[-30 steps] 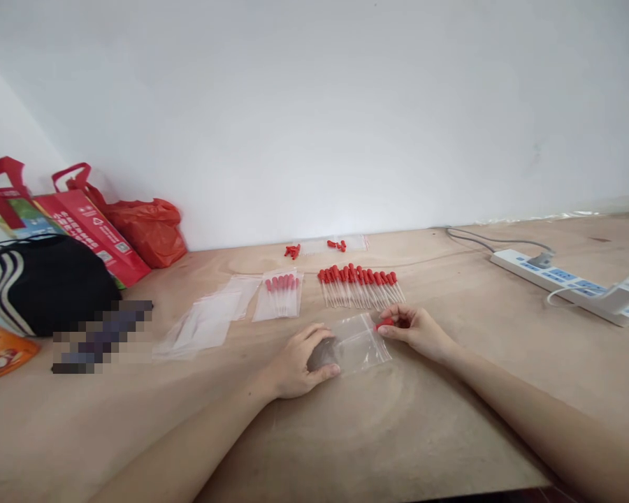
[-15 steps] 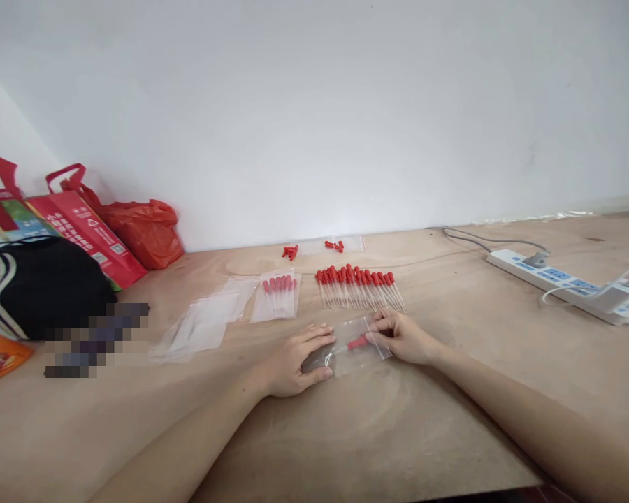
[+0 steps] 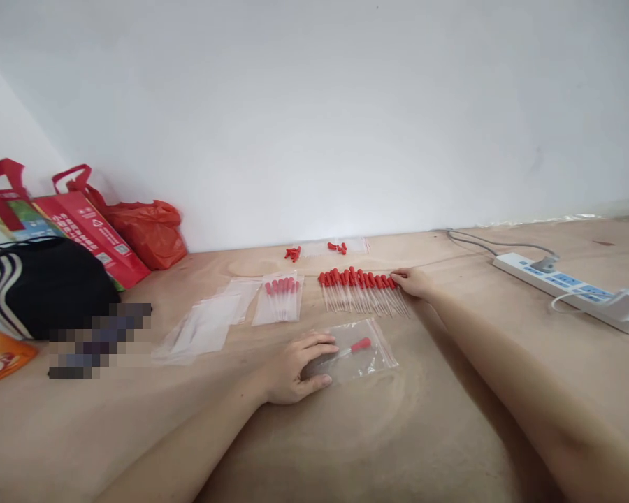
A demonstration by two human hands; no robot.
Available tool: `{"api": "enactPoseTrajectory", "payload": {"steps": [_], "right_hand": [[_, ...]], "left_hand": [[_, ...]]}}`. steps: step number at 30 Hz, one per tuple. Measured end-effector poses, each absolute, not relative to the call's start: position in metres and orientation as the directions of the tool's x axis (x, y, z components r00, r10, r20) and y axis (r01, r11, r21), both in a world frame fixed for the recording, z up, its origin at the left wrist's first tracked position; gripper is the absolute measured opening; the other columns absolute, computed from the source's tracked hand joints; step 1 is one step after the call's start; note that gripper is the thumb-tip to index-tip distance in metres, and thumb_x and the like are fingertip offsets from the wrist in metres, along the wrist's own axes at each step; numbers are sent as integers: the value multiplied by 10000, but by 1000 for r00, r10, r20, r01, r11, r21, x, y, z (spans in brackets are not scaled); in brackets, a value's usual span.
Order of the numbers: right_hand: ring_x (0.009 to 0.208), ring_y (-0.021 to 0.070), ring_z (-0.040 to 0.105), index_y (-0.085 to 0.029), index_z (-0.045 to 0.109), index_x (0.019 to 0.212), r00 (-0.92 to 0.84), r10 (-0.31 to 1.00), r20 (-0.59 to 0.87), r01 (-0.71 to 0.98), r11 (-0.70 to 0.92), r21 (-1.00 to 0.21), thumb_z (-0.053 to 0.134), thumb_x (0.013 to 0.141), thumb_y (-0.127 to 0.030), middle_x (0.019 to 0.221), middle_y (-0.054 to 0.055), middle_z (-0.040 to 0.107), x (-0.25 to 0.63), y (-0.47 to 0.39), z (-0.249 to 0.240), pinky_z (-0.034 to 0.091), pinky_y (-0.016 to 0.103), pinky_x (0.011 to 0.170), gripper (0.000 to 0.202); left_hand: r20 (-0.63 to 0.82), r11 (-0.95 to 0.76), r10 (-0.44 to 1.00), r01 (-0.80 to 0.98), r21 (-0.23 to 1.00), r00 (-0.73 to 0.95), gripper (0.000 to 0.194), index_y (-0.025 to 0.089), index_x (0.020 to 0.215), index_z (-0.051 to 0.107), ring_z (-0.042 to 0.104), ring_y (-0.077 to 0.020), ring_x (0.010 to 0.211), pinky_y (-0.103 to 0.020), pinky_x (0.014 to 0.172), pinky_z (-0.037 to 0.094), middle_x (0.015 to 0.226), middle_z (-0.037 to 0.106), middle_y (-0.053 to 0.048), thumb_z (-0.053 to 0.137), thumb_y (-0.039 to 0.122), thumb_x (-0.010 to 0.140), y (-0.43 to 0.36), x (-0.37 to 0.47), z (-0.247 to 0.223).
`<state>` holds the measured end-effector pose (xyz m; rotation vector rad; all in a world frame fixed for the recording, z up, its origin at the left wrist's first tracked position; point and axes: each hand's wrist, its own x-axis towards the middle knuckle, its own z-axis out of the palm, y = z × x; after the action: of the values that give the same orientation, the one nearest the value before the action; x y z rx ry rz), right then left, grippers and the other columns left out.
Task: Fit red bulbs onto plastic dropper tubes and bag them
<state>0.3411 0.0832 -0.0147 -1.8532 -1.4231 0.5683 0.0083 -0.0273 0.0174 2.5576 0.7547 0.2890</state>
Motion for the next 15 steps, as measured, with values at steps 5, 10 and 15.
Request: {"api": "enactPoseTrajectory", "payload": {"steps": [5, 10, 15], "right_hand": [[539, 120, 524, -147, 571, 628, 338, 941, 11, 517, -175, -838, 514, 725, -228, 579, 25, 602, 349, 80, -12, 403, 231, 556, 139], [463, 82, 467, -181, 451, 724, 342, 939, 29, 364, -104, -925, 371, 822, -270, 623, 12, 585, 366, 51, -5, 414, 214, 498, 154], [465, 94, 486, -214, 409, 718, 453, 892, -5, -59, 25, -998, 432, 806, -318, 622, 6, 562, 343, 9, -15, 425, 216, 451, 138]], "left_hand": [[55, -750, 548, 462, 473, 834, 441, 259, 1244, 429, 343, -215, 1237, -421, 1067, 202, 1334, 403, -39, 491, 376, 823, -27, 8, 18], [40, -743, 557, 476, 470, 830, 440, 253, 1244, 436, 322, -221, 1250, -418, 1060, 217, 1340, 394, -42, 490, 371, 824, -27, 10, 19], [23, -726, 582, 506, 467, 813, 440, 254, 1238, 441, 307, -226, 1257, -420, 1040, 261, 1343, 388, -38, 499, 363, 816, -28, 10, 18]]}}
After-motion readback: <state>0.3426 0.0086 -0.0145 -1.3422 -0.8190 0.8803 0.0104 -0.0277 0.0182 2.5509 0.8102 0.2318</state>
